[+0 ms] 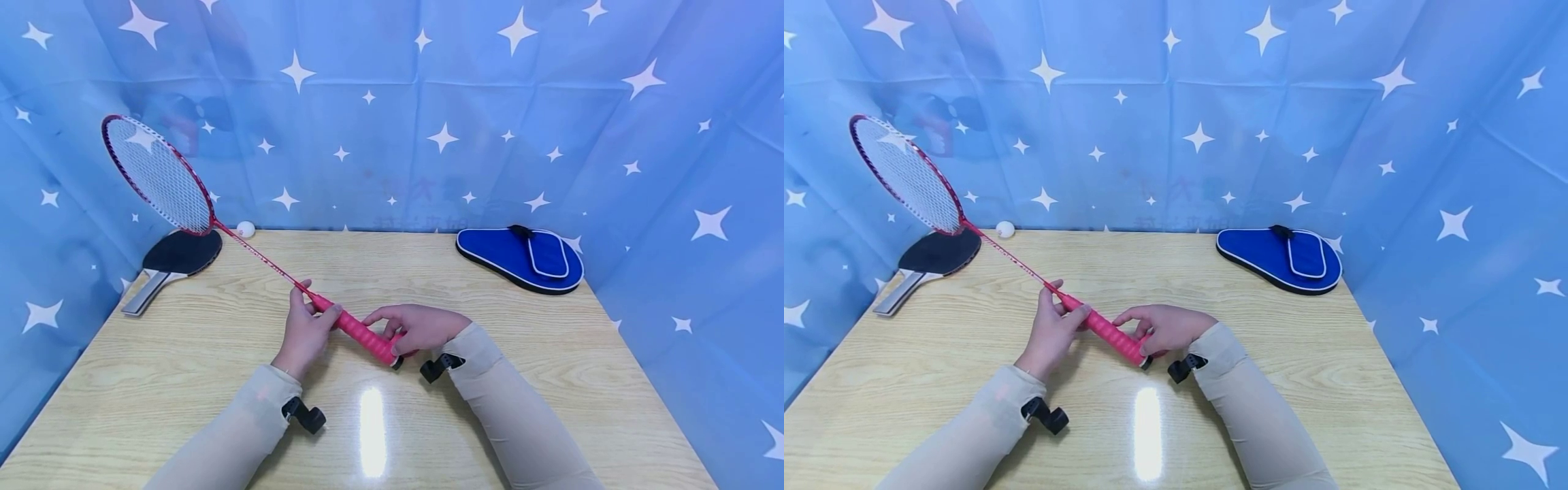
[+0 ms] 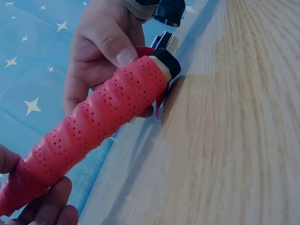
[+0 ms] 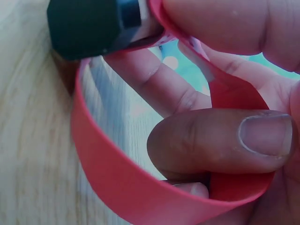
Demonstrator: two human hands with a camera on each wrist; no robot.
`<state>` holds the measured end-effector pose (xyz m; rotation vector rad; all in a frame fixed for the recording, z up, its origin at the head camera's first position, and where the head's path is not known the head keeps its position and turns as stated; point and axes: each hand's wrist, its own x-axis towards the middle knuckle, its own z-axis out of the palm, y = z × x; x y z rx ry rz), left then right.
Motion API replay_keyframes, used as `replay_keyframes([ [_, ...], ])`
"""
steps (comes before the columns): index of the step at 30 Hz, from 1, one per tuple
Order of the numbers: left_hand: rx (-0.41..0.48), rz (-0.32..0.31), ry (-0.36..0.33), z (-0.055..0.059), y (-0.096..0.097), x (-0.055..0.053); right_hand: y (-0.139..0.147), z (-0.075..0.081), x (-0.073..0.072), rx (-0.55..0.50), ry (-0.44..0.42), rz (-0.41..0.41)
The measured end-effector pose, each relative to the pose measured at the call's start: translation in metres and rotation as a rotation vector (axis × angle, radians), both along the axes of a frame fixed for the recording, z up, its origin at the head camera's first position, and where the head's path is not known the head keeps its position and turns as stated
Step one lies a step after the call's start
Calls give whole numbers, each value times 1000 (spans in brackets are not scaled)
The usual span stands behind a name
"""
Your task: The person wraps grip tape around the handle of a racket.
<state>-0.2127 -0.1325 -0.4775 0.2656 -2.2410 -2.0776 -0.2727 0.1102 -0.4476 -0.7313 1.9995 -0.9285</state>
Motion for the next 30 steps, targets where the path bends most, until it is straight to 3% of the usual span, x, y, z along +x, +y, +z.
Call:
replay_keyframes([
  [12, 14, 19, 1, 1, 1, 0, 0, 0, -2, 8, 22, 1],
  [20, 49, 16, 12, 1, 1, -1, 2, -3, -1, -28, -40, 10],
  [30, 29, 4, -5, -1, -2, -1, 0, -4, -1, -9, 17, -4],
])
